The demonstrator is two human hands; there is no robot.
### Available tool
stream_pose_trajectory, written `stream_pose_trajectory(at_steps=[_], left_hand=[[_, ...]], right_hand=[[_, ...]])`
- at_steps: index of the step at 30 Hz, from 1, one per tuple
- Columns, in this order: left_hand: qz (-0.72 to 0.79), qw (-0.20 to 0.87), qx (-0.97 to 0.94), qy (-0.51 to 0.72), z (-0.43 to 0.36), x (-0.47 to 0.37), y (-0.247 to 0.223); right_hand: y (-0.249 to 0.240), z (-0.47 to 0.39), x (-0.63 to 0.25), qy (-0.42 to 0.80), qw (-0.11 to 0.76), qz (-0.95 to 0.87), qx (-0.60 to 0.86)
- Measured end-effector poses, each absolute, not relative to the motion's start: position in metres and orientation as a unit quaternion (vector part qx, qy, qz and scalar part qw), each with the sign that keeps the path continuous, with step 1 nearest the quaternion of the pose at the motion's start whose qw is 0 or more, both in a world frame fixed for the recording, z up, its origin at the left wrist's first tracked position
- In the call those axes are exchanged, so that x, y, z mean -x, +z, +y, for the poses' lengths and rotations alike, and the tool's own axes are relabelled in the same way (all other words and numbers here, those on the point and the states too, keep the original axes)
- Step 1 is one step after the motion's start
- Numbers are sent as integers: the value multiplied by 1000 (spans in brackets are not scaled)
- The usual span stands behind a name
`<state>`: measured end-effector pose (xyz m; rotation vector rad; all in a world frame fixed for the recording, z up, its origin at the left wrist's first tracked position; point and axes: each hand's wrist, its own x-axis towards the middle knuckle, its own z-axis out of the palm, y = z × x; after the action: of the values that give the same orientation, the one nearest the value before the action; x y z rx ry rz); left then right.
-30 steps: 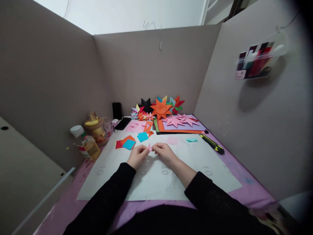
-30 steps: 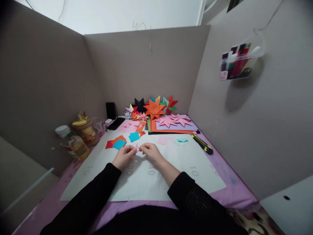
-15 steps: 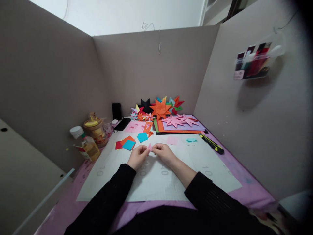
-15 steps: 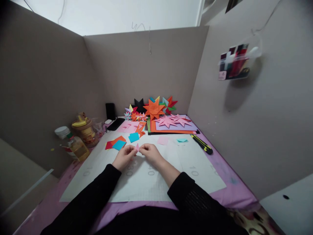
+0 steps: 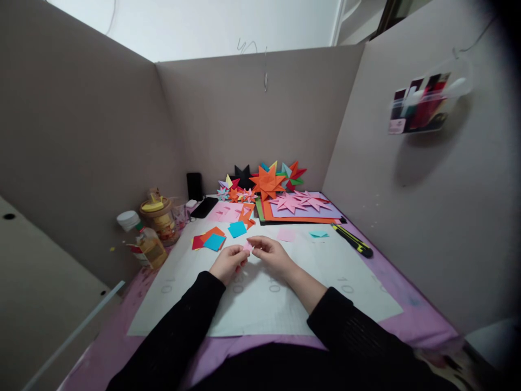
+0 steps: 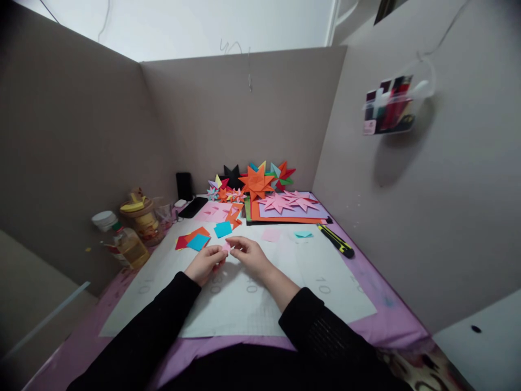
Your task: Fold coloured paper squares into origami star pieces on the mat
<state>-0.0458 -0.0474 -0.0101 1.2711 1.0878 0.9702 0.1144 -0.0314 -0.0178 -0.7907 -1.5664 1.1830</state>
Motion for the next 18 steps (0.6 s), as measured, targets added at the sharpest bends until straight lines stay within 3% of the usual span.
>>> stream_pose_trajectory(at_steps=[18], left_hand=[[439,592,-554,386,-49,45,-9]], right_hand=[[-13,-32,-119,443,507,-663,326]])
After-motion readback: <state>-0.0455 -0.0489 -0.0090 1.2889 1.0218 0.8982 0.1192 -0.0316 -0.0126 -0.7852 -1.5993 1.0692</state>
